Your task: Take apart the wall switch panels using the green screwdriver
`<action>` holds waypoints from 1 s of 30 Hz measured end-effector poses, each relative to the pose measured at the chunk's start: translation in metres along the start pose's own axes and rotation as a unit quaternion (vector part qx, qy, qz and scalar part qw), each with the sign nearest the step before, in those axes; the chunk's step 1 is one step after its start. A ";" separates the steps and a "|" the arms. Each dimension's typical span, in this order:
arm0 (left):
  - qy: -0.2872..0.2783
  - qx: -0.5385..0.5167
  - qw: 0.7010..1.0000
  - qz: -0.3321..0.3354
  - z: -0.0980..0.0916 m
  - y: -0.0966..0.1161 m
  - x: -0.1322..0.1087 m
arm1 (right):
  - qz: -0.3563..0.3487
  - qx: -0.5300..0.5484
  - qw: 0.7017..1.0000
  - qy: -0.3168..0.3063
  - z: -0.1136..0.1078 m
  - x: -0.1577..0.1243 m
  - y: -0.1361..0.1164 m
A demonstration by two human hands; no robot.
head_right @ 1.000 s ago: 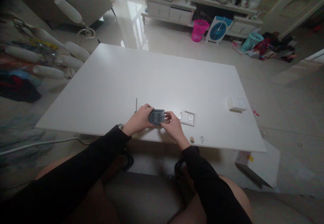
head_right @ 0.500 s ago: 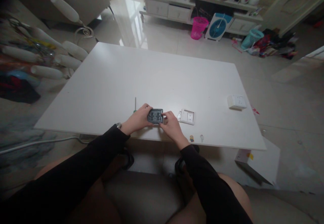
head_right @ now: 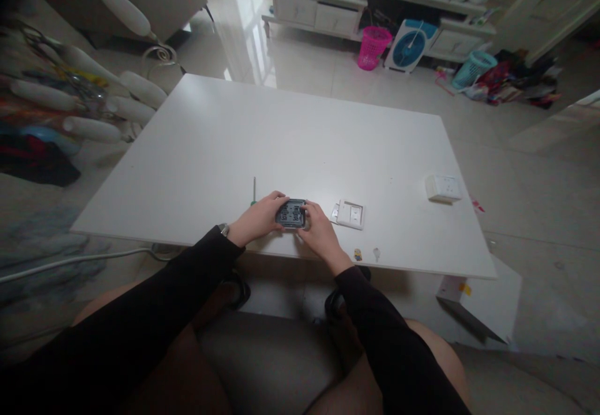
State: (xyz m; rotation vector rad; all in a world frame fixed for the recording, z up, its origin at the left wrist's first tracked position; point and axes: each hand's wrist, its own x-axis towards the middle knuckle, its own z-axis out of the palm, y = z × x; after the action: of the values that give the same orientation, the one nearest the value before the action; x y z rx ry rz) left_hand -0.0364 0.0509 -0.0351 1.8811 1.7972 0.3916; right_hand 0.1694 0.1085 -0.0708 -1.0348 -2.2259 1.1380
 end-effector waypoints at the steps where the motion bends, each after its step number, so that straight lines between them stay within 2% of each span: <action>1: -0.001 0.003 1.000 0.004 0.001 -0.001 0.000 | -0.003 -0.002 1.000 -0.003 0.000 0.000 0.001; 18: -0.009 0.016 1.000 0.004 0.000 0.003 0.001 | -0.010 -0.045 0.998 -0.031 -0.001 -0.002 0.001; 24: -0.013 0.024 1.000 0.000 -0.002 0.005 -0.001 | -0.030 -0.058 0.998 -0.016 0.001 -0.002 0.004; 30: -0.011 0.034 0.999 0.002 -0.002 0.006 -0.001 | -0.022 -0.060 0.998 -0.029 0.000 -0.002 0.003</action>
State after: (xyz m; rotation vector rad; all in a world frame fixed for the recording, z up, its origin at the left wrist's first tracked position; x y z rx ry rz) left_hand -0.0327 0.0503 -0.0304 1.9279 1.8124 0.3131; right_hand 0.1713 0.1077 -0.0733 -1.0050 -2.3753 1.0387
